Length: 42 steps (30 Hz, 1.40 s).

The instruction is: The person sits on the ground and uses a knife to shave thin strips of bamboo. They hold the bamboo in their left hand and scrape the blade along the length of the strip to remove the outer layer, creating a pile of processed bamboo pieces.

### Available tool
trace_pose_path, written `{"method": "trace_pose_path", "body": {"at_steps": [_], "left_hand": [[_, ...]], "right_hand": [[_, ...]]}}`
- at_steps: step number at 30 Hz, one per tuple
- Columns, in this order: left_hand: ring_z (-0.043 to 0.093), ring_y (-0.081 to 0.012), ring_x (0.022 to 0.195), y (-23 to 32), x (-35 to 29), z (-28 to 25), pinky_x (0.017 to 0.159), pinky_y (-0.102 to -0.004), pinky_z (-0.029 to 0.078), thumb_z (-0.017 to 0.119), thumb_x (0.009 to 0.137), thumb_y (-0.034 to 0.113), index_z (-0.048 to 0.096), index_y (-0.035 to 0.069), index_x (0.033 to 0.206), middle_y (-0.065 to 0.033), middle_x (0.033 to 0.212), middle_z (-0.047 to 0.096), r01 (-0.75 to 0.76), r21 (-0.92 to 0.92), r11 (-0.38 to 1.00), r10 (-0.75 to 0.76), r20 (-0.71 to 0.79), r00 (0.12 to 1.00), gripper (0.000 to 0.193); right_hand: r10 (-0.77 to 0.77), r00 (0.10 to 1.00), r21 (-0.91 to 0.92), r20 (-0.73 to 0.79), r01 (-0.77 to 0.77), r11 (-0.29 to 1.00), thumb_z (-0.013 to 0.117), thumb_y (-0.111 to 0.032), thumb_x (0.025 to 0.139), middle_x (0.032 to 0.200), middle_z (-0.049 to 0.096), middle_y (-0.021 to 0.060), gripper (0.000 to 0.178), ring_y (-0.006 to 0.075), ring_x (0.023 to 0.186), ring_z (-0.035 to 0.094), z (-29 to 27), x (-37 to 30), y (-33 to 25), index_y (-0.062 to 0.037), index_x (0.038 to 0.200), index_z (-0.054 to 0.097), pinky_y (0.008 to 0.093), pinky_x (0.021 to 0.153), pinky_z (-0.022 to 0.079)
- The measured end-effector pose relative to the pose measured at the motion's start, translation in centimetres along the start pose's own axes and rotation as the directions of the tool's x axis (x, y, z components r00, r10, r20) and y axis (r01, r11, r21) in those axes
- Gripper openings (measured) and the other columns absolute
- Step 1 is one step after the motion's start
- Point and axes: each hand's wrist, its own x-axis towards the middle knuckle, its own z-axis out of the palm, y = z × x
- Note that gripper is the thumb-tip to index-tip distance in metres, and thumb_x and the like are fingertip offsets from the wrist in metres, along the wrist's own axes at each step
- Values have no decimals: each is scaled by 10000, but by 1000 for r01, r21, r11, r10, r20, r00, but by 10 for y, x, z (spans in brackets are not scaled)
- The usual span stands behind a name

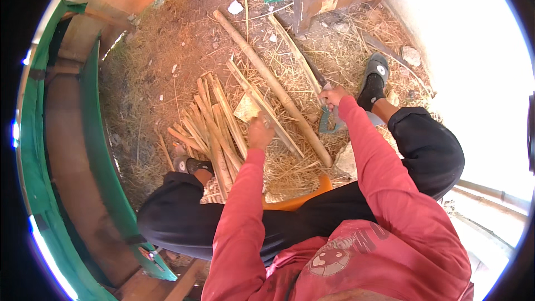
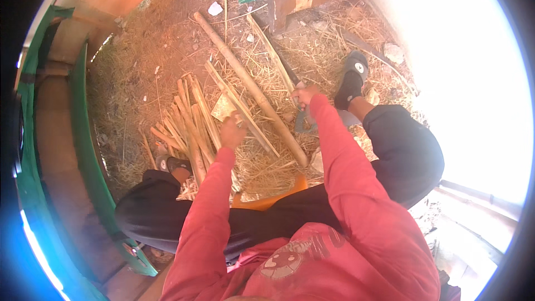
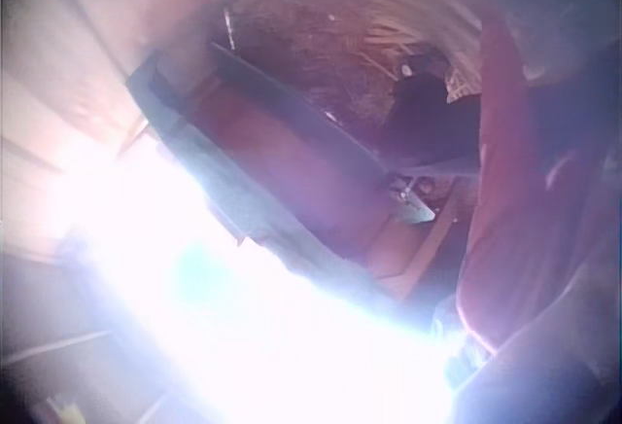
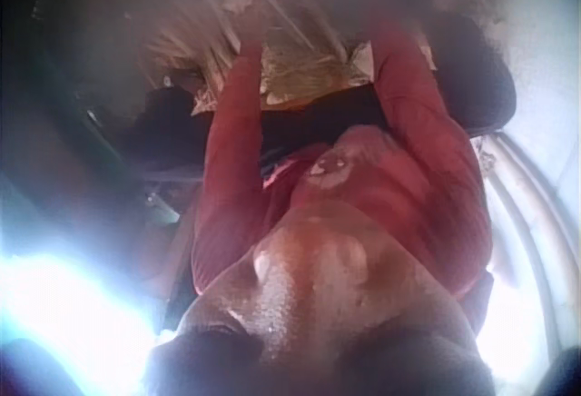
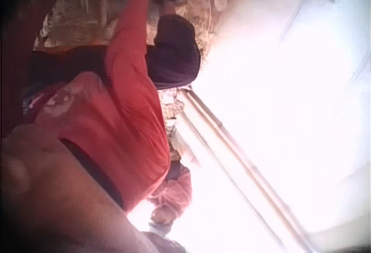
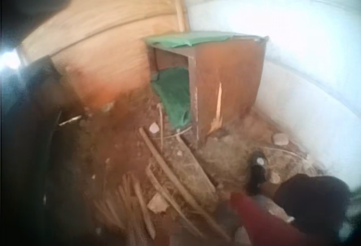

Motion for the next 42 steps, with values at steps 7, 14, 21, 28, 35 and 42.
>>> {"method": "trace_pose_path", "body": {"at_steps": [7, 14, 21, 28, 35, 42], "left_hand": [[640, -441, 974, 8, -7, 90, 824, -498, 537, 680, 884, 273, 471, 214, 1366, -257, 1132, 607, 302, 36, 953, -304, 79, 949, 529], [661, -422, 828, -44, -58, 43, 733, -507, 510, 650, 847, 158, 541, 159, 1202, -244, 841, 658, 282, 4, 959, -279, -149, 949, 372], [402, -409, 1376, -81, -61, -7, 1155, -531, 272, 454, 908, 672, 357, 104, 1510, -312, 1447, 426, 273, 336, 901, -375, 292, 880, 833], [690, -265, 926, 108, -39, -118, 737, -370, 574, 701, 884, 461, 382, -35, 1457, -240, 1215, 637, 249, -700, 669, -41, 300, 953, 822], [663, -123, 617, 92, -41, -87, 526, -259, 522, 830, 790, 276, 681, -37, 1067, -88, 773, 718, 191, -637, 747, -127, 145, 981, 444], [731, -232, 788, 95, -52, -132, 687, -316, 573, 719, 840, 96, 674, -9, 1165, -161, 892, 732, 114, -418, 901, -200, -168, 965, 344]], "right_hand": [[25, 985, 381, 170, -88, 920, 767, -110, 773, 563, 484, -13, 175, 97, 436, 424, 4, -112, 1, -14, 855, 646, 323, 466, 423], [-187, 958, 492, 215, 59, 868, 759, -93, 799, 573, 444, -32, 195, 67, 409, 389, 35, -186, -31, -44, 829, 572, 267, 415, 353], [-308, 908, 589, 284, 89, 803, 764, -98, 803, 557, 478, -11, 216, 82, 387, 429, 85, -223, -14, -22, 860, 570, 289, 434, 408], [-296, 920, 579, 256, 99, 809, 751, -77, 815, 546, 506, 20, 202, 99, 398, 458, 99, -257, 18, -7, 818, 563, 272, 404, 376], [-298, 912, 432, 281, 157, 888, 741, -115, 843, 562, 550, 22, 210, 89, 438, 508, 93, -285, 37, -6, 765, 579, 255, 397, 375], [-318, 894, 571, 315, 89, 816, 717, -94, 859, 558, 500, 7, 193, 85, 413, 458, 93, -289, 16, -14, 818, 546, 255, 397, 356]]}}
